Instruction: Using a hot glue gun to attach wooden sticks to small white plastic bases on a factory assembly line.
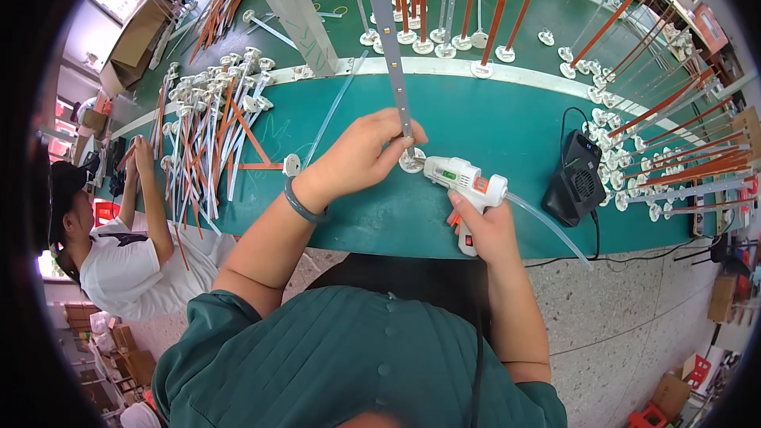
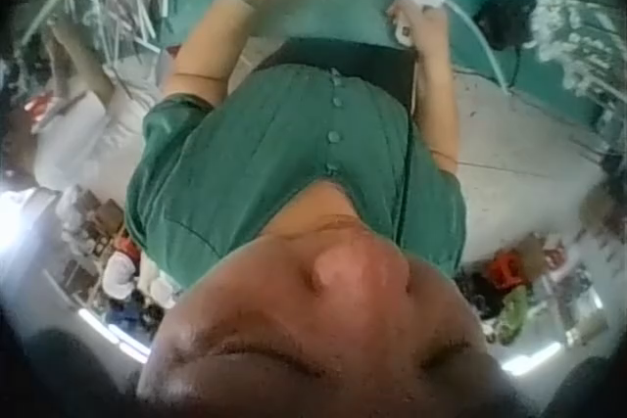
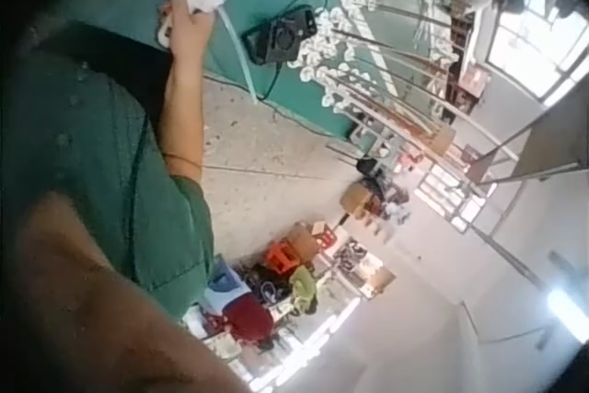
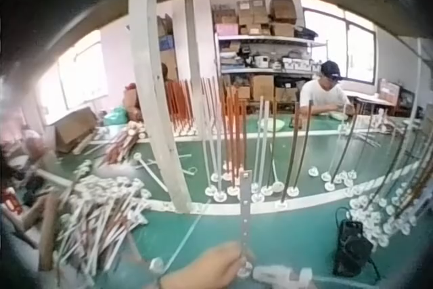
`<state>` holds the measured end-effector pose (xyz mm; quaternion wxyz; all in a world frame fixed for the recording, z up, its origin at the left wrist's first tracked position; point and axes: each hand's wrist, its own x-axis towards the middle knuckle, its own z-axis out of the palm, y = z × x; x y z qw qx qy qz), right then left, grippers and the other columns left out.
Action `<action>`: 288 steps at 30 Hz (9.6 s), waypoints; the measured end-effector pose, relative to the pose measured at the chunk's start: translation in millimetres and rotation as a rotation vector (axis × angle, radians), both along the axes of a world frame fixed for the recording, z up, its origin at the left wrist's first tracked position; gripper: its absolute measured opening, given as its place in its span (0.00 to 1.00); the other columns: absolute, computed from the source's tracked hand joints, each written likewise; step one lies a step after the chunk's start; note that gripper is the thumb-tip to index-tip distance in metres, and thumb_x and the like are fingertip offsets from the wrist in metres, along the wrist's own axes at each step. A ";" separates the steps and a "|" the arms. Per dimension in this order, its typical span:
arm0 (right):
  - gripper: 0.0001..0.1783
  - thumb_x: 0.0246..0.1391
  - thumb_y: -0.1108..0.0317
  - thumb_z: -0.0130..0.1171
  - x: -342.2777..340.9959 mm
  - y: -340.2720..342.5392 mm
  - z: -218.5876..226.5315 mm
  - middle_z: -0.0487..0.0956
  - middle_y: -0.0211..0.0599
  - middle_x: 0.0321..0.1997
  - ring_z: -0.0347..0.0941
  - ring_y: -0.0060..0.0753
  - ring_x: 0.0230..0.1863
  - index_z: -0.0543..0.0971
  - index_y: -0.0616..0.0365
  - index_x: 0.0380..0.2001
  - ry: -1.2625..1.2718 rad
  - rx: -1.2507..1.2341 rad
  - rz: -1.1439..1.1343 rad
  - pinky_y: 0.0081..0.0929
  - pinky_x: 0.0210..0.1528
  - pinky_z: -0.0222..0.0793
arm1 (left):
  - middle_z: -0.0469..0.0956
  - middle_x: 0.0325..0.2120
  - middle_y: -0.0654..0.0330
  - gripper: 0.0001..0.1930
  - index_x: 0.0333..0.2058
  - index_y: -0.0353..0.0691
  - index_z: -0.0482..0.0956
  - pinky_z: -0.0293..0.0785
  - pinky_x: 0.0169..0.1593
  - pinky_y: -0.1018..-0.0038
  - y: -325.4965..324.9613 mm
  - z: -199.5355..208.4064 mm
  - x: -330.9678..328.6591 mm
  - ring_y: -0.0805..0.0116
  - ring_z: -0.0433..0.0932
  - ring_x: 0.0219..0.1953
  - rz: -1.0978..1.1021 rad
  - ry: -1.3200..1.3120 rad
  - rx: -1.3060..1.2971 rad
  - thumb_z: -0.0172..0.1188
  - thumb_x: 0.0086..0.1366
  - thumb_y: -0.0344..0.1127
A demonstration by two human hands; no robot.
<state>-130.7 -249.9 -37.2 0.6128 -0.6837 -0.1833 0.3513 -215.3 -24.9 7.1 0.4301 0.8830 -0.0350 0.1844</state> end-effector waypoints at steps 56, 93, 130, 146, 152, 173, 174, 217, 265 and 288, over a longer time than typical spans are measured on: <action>0.17 0.61 0.62 0.50 19.5 -27.3 -29.7 0.78 0.54 0.36 0.71 0.31 0.21 0.71 0.66 0.44 0.167 0.530 -0.128 0.23 0.20 0.66 | 0.74 0.33 0.56 0.08 0.29 0.42 0.80 0.69 0.47 0.61 185.3 -46.3 -210.8 0.53 0.72 0.42 1.214 0.241 0.766 0.65 0.48 0.30; 0.17 0.59 0.62 0.53 18.3 -35.5 -28.2 0.79 0.52 0.35 0.74 0.29 0.21 0.72 0.66 0.44 0.202 0.557 -0.072 0.21 0.21 0.69 | 0.76 0.38 0.60 0.14 0.49 0.32 0.76 0.75 0.47 0.73 85.3 45.7 -65.5 0.68 0.79 0.41 0.104 0.546 -0.702 0.52 0.65 0.25; 0.22 0.57 0.64 0.57 -3.8 -19.2 -4.6 0.81 0.43 0.36 0.76 0.23 0.30 0.71 0.65 0.52 0.072 0.237 0.076 0.21 0.29 0.71 | 0.80 0.31 0.58 0.05 0.35 0.37 0.83 0.73 0.36 0.73 2.8 -22.1 -31.8 0.66 0.78 0.33 0.297 -0.033 0.028 0.63 0.59 0.28; 0.18 0.57 0.66 0.59 -6.5 18.2 1.2 0.80 0.34 0.32 0.77 0.22 0.30 0.75 0.63 0.49 -0.105 -0.027 0.142 0.19 0.27 0.68 | 0.77 0.27 0.57 0.04 0.32 0.36 0.82 0.72 0.33 0.72 12.0 -24.5 -19.4 0.63 0.77 0.29 0.221 -0.039 0.045 0.62 0.59 0.29; 0.16 0.56 0.67 0.60 -6.4 20.0 4.7 0.80 0.33 0.32 0.76 0.22 0.28 0.77 0.63 0.46 -0.084 -0.048 0.120 0.21 0.25 0.67 | 0.78 0.27 0.57 0.05 0.32 0.36 0.83 0.72 0.33 0.72 11.6 -23.3 -20.0 0.63 0.77 0.29 0.224 -0.029 0.029 0.62 0.60 0.29; 0.18 0.57 0.63 0.58 4.3 6.6 1.6 0.82 0.39 0.31 0.74 0.19 0.24 0.76 0.62 0.48 -0.012 0.055 0.168 0.18 0.24 0.68 | 0.80 0.34 0.54 0.06 0.34 0.33 0.79 0.74 0.41 0.69 13.6 -7.7 -28.9 0.56 0.78 0.36 0.116 0.015 -0.035 0.56 0.58 0.21; 0.18 0.57 0.63 0.59 4.5 6.4 1.7 0.82 0.39 0.31 0.74 0.19 0.25 0.76 0.62 0.48 -0.011 0.057 0.177 0.18 0.24 0.69 | 0.80 0.34 0.54 0.06 0.34 0.33 0.79 0.74 0.41 0.69 13.6 -8.0 -29.4 0.57 0.78 0.37 0.122 0.028 -0.060 0.57 0.58 0.21; 0.16 0.55 0.66 0.61 -0.3 32.1 8.5 0.80 0.35 0.26 0.75 0.20 0.24 0.77 0.64 0.44 -0.049 -0.027 0.117 0.18 0.23 0.66 | 0.78 0.26 0.58 0.06 0.29 0.33 0.77 0.73 0.31 0.76 20.1 -18.6 -25.5 0.68 0.77 0.26 0.274 0.041 -0.097 0.65 0.57 0.28; 0.18 0.58 0.63 0.55 14.5 5.4 -11.2 0.81 0.48 0.35 0.74 0.23 0.24 0.73 0.66 0.46 0.105 0.334 0.053 0.18 0.24 0.70 | 0.73 0.42 0.50 0.25 0.51 0.37 0.72 0.73 0.47 0.62 71.6 -47.6 56.0 0.53 0.75 0.43 0.397 0.009 0.329 0.66 0.54 0.35; 0.16 0.59 0.66 0.54 16.2 -0.2 -26.2 0.80 0.52 0.35 0.73 0.26 0.22 0.73 0.67 0.45 0.086 0.378 0.045 0.19 0.22 0.70 | 0.79 0.31 0.56 0.08 0.36 0.37 0.80 0.74 0.40 0.71 173.6 -23.2 -194.2 0.62 0.78 0.33 1.081 -0.072 0.189 0.61 0.56 0.28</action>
